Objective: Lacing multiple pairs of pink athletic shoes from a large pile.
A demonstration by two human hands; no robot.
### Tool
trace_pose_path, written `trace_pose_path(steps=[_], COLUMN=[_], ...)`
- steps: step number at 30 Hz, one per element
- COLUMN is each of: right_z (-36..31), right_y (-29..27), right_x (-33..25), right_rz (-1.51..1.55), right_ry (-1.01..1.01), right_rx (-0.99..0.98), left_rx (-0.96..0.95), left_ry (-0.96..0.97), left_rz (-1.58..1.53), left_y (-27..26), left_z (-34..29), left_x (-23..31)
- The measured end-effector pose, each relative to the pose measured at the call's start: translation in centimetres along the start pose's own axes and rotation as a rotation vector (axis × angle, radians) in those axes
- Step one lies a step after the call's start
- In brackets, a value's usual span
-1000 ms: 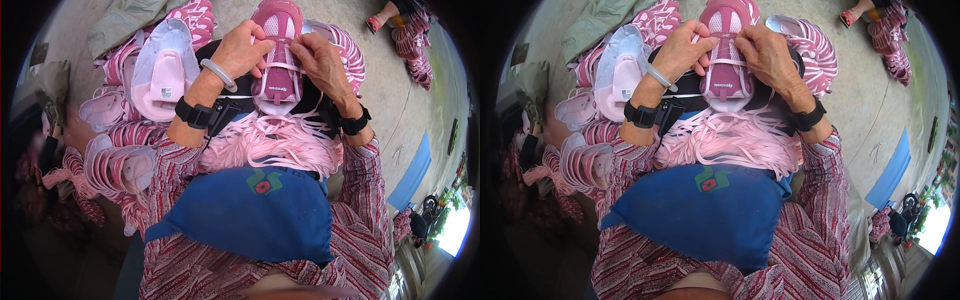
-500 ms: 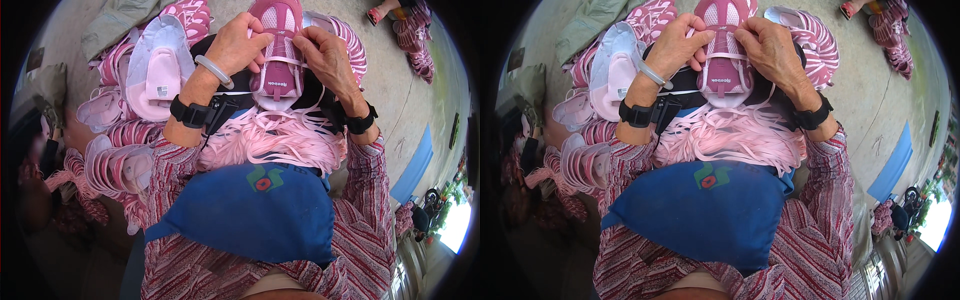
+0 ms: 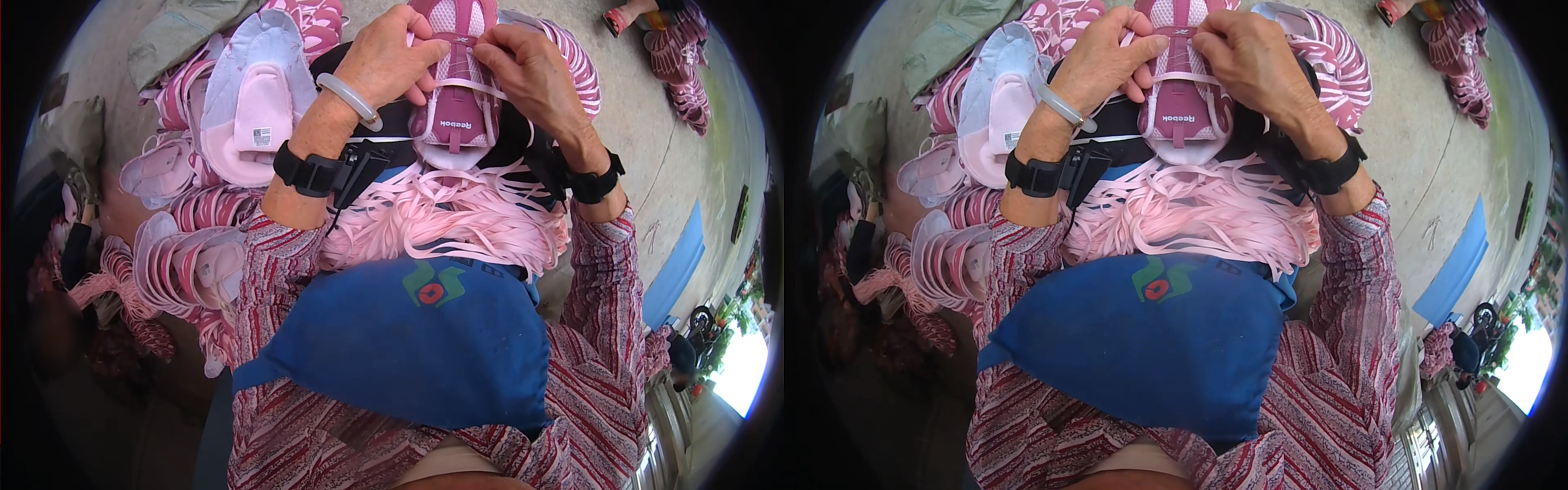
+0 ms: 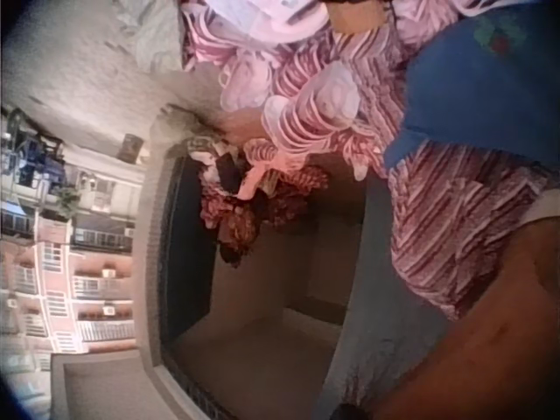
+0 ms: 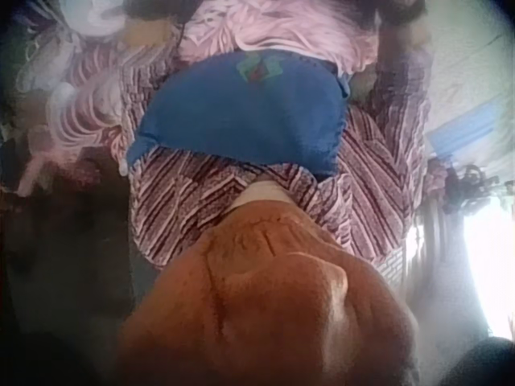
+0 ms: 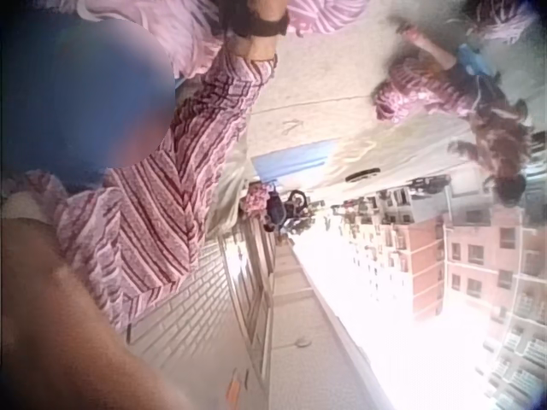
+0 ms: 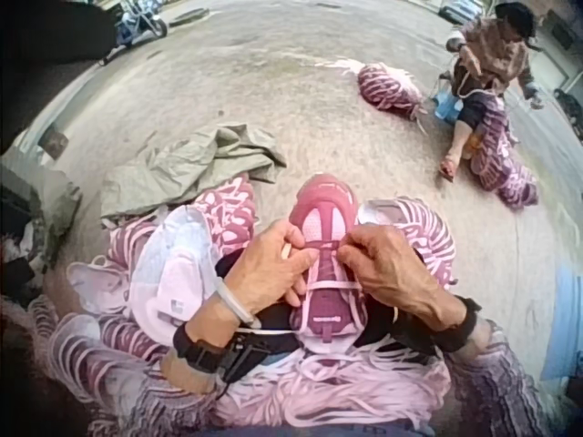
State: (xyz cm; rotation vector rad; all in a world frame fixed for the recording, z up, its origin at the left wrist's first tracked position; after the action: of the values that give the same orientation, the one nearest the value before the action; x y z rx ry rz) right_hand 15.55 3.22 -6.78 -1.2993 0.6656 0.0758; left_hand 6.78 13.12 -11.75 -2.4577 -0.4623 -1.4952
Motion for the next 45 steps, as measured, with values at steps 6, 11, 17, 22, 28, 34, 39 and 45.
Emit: trace_pose_path(steps=[6,11,17,22,28,34,39,45], right_z=[-1.4,-0.8,-0.4,-0.1,0.2,-0.3,-1.4,-0.8], right_y=[2.5,-0.4,-0.3,-0.2,-0.4,1.4,3.0,1.8], right_x=[3.1,0.8,-0.3,-0.4,-1.1,1.2,2.0,2.3], right_rz=[0.45,0.176,0.19,0.181,0.012,0.4,0.789,0.773], right_ry=[0.298,-0.068,0.068,0.061,0.095,0.33,0.453,0.471], right_rx=[-0.128,0.18,-0.092,-0.061,-0.118,-0.247,-0.256,-0.238], left_rx=[-0.011,-0.047,-0.034,-0.028,-0.033,-0.03,-0.063,-0.093], left_ry=[0.028,-0.004,0.001,-0.012,0.007,-0.011,0.0,-0.094], left_rz=[-0.048,-0.109,-0.059,-0.048,-0.053,-0.06,-0.066,0.036], left_y=[0.2,0.4,0.5,0.4,0.5,0.5,0.1,0.3], left_z=[-0.4,-0.2,-0.1,-0.5,-0.4,-0.5,-0.1,0.0], left_x=[1.0,0.9,0.9,1.0,0.9,1.0,0.6,0.5])
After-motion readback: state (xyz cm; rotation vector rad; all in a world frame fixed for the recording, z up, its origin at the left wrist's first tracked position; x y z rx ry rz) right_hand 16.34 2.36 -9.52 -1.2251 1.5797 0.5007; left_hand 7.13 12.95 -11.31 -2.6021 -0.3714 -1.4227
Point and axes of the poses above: each hand's wrist, its own z-axis towards the middle knuckle, its own y-axis out of the palm, x = y × z, the point moved 9 cm from there along z, towards the middle knuckle, and after that the axes turned 5 degrees about -z, right-handed, at the moved point
